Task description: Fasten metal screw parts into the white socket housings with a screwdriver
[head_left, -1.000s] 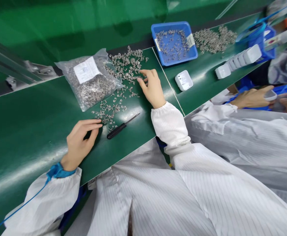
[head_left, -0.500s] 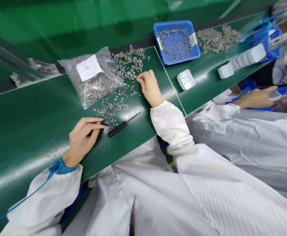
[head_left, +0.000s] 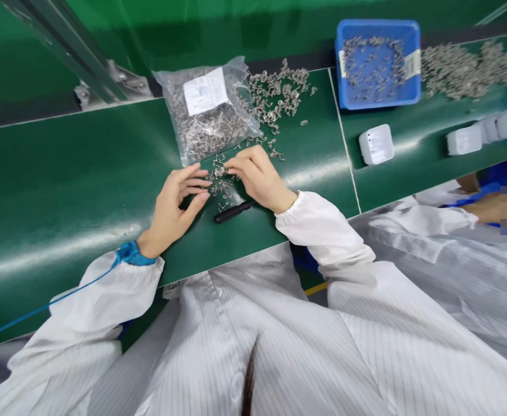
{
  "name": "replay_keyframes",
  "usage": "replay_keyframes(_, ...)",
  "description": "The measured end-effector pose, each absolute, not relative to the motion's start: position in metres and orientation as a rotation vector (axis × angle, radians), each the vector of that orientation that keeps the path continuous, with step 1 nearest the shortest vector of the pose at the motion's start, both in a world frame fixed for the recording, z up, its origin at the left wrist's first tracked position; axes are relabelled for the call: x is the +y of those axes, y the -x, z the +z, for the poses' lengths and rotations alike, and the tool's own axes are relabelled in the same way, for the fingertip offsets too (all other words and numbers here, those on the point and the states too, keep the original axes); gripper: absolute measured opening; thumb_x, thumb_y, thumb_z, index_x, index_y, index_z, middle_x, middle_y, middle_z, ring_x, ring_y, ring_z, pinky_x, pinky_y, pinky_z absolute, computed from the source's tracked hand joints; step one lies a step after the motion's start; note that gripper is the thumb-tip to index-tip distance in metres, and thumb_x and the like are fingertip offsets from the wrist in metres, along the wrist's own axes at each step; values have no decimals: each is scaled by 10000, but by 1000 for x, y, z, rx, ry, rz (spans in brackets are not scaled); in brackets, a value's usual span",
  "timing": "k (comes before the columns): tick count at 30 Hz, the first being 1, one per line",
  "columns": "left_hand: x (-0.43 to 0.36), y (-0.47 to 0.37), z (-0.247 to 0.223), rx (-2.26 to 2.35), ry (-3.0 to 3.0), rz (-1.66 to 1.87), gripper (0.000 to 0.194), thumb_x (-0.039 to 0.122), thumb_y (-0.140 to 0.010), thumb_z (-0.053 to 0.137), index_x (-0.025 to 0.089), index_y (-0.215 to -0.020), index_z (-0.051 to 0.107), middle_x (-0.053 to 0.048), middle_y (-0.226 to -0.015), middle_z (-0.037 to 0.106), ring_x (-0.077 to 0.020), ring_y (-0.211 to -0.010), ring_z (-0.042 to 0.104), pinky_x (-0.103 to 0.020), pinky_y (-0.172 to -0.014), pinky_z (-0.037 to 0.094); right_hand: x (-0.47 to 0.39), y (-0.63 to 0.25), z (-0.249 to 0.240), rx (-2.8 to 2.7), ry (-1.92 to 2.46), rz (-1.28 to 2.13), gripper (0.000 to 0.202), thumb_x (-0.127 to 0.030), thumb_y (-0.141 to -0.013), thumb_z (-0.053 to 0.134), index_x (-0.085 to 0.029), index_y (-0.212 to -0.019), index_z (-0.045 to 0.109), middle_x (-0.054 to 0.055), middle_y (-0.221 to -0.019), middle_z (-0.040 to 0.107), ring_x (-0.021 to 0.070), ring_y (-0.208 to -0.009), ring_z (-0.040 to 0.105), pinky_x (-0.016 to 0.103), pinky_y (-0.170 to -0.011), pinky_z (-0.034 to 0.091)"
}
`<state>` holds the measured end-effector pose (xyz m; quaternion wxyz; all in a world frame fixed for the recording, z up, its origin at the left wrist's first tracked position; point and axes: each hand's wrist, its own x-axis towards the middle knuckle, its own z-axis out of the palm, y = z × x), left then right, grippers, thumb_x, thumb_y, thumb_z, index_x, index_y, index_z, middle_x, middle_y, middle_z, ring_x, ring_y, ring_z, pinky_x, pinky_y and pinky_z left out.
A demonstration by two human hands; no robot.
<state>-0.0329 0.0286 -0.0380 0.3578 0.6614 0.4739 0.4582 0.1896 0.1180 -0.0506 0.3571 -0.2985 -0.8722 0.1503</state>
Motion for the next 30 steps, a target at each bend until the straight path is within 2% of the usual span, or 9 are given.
replay_keyframes(3,30,34,-39,1230,-1647,1127,526,299,-955,651,278,-1446,463,-91,-1321,630,-183,-1077,711,-329,-900,642,103,-177,-47,-2383,715,520,288,-284,-1083,339,-204,-1208,587,52,-1067,598,150,-1041,569,350,-945,542)
replay_keyframes(7,30,33,-36,1330,-1570,1100,284,318,-920,703,230,-1186,660,-43,-1110,720,-152,-936,741,-261,-845,634,93,-169,-39,-2439,631,576,314,-269,-1081,337,-211,-1221,612,57,-1094,614,152,-1049,566,329,-952,532)
replay_keyframes(10,30,32,-36,1353,-1465,1115,261,342,-909,717,204,-1126,676,-30,-981,747,-142,-827,749,-252,-793,635,92,-166,-39,-2358,635,611,306,-301,-1076,366,-229,-1181,645,50,-1043,642,152,-1013,594,321,-915,551)
replay_keyframes(13,31,32,-38,1372,-1405,1146,257,358,-901,726,195,-1095,684,-27,-923,746,-142,-806,750,-250,-779,629,94,-167,-40,-2242,755,700,265,-345,-1059,429,-233,-1165,645,52,-1056,654,155,-985,626,341,-895,581)
replay_keyframes(16,31,32,-40,1400,-1378,1177,256,360,-884,747,200,-1071,678,-26,-945,747,-144,-825,753,-257,-793,626,97,-169,-40,-2121,884,802,252,-386,-1028,513,-215,-1180,617,51,-1075,647,133,-902,642,317,-824,603)
replay_keyframes(19,30,31,-38,1419,-1379,1198,257,346,-876,757,202,-1069,665,-33,-1004,752,-147,-846,756,-266,-802,631,99,-172,-39,-2054,906,826,227,-353,-1031,500,-211,-1167,613,41,-1040,646,122,-890,643,298,-812,600)
replay_keyframes(22,30,30,-37,1400,-1377,1219,263,323,-867,767,201,-1073,658,-31,-1000,755,-142,-832,756,-265,-797,635,100,-174,-37,-2066,909,797,224,-289,-1034,459,-211,-1173,617,47,-1063,654,133,-933,647,326,-859,601)
replay_keyframes(27,30,30,-38,1374,-1358,1237,314,350,-831,803,206,-1064,649,-17,-949,752,-146,-802,752,-276,-783,642,101,-176,-35,-2176,750,728,290,-249,-1041,399,-238,-1224,625,58,-1221,660,178,-1199,616,444,-1077,536)
replay_keyframes(30,30,31,-38,1367,-1340,1216,330,389,-815,820,230,-1047,646,-5,-890,743,-149,-746,742,-278,-712,642,100,-176,-36,-2252,570,771,280,-302,-1050,447,-241,-1258,623,51,-1251,658,153,-1199,625,386,-1067,548)
